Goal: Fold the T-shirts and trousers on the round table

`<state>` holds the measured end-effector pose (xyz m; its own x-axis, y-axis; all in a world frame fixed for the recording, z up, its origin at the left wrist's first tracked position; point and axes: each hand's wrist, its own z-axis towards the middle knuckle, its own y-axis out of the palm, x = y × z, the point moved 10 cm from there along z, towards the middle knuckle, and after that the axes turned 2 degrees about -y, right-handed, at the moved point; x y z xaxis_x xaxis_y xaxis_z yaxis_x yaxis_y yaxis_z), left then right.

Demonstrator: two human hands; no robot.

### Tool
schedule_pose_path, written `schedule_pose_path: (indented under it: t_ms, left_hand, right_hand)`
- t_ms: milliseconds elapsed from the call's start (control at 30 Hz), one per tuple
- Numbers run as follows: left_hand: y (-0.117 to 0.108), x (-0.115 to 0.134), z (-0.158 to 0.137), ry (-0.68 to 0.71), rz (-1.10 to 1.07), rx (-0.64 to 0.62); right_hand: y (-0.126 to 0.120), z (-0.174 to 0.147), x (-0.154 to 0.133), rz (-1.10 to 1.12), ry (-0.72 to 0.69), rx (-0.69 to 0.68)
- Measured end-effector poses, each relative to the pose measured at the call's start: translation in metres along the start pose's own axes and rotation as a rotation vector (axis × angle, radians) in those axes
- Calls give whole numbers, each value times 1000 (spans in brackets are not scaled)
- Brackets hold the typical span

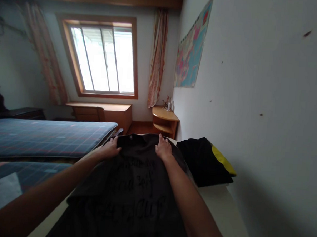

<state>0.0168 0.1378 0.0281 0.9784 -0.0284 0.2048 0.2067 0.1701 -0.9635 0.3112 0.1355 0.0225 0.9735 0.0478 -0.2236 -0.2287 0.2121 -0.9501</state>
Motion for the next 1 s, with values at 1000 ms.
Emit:
schedule_pose_path:
  t_ms: [1000]
  left_hand:
    - [-55,-101,-35,58,403,208]
  right_hand:
    - [74,-106,-2,24,-113,-250]
